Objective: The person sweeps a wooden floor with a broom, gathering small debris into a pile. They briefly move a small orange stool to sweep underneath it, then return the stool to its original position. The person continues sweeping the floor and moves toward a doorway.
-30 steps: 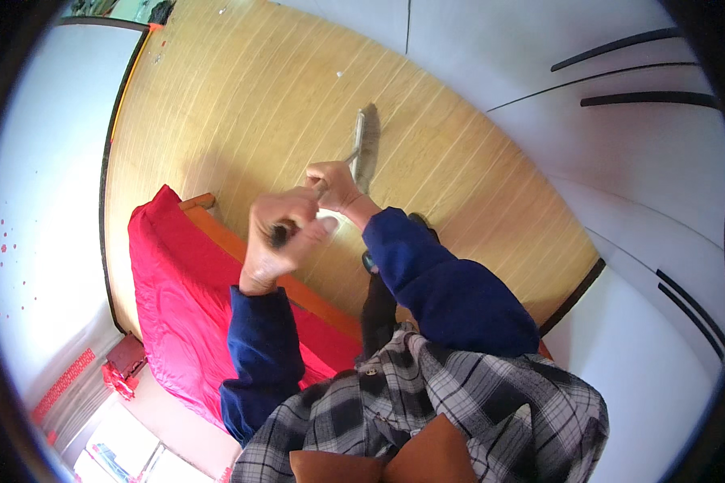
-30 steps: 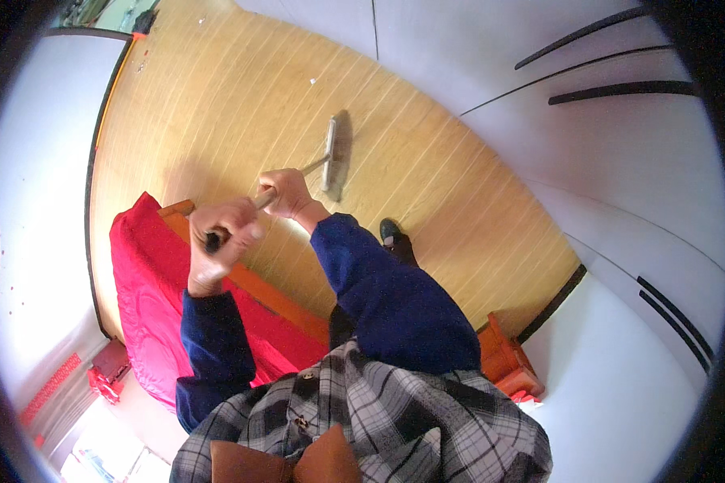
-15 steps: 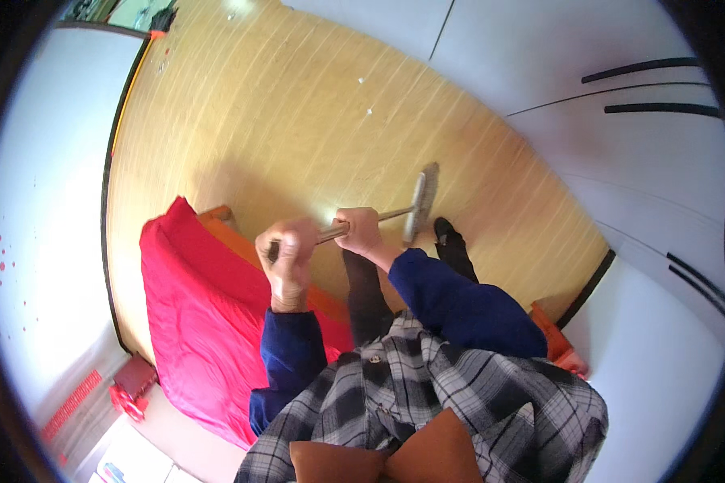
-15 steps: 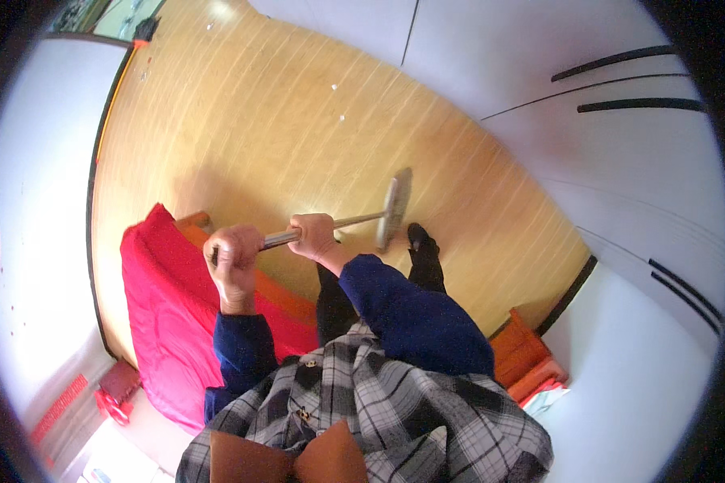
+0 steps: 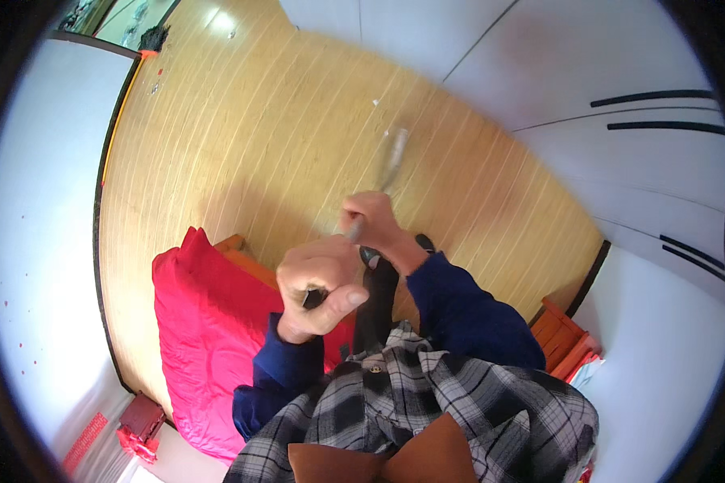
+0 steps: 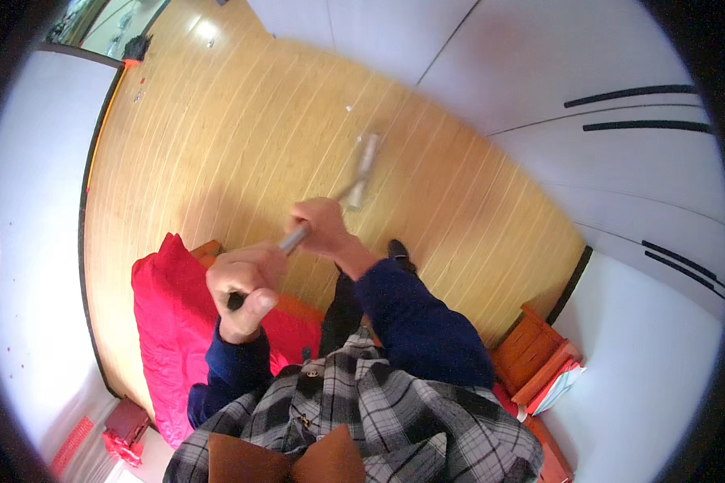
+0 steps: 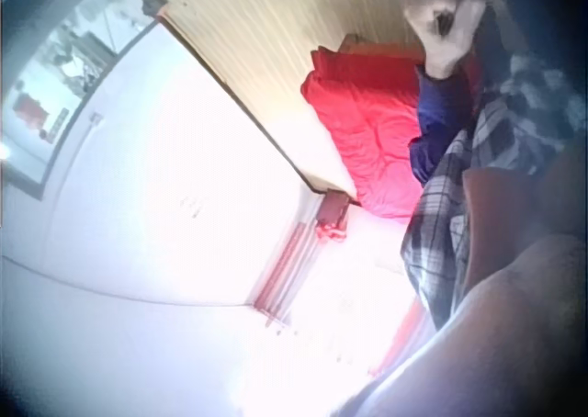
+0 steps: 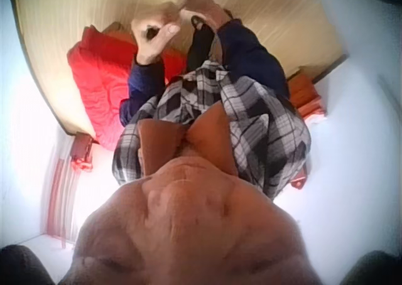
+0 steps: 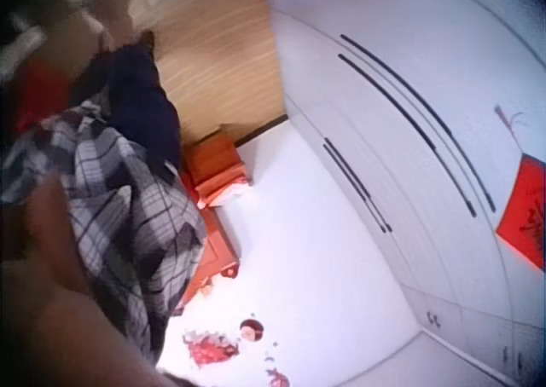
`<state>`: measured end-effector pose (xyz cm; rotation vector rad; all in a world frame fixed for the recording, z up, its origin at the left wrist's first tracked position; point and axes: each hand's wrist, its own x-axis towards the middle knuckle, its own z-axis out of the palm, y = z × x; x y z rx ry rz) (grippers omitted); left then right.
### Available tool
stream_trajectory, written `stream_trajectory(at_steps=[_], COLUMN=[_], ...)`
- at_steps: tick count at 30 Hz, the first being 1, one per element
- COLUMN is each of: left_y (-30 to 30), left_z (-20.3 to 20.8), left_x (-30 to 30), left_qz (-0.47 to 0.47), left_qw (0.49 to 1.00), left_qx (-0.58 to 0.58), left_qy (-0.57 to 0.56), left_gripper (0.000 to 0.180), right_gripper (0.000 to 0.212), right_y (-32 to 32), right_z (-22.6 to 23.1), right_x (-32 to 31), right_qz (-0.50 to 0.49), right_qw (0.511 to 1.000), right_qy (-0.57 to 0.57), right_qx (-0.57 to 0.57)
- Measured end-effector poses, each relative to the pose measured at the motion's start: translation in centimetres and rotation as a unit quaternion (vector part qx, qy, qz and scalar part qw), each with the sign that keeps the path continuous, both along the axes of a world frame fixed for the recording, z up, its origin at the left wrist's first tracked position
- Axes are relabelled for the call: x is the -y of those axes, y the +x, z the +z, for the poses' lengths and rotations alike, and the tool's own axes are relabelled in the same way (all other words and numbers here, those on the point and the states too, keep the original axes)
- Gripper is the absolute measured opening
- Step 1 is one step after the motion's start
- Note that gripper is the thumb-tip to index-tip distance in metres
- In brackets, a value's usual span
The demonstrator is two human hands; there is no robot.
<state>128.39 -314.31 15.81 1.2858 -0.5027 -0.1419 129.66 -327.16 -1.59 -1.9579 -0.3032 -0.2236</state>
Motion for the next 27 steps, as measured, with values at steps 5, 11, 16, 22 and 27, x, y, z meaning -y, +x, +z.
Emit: stream_trajectory(at_steps=[5,11,16,22,27], left_y=[3.4,10.1,18.0,20.7,22.2], left_z=[-7.5,-8.8,-2.9,2.9,-1.1], left_x=[-0.1,-3.9,-6.2,-2.3,0.0], left_qz=[0.012,0.112,0.09,0.003,0.06], left_qw=[0.983,0.977,0.986,0.991,0.994], left_qx=[-0.18,-0.17,-0.077,0.047,-0.086], left_qy=[-0.019,0.061,0.118,0.126,0.022], left_gripper=[0.034,0.034,0.035,0.034,0.025], right_gripper=[0.017,0.017,0.018,0.014,0.014], right_y=[1.9,10.2,19.6,21.5,22.4], right_z=[-6.9,-11.1,-6.8,-0.1,-1.7], right_x=[5.6,-1.2,-9.0,-4.8,3.5], right_qz=[0.003,0.082,0.07,0.132,0.107], right_qw=[0.979,0.981,0.997,0.99,0.99], right_qy=[-0.176,-0.114,-0.002,0.054,-0.062], right_qx=[-0.106,-0.133,-0.032,-0.019,-0.066])
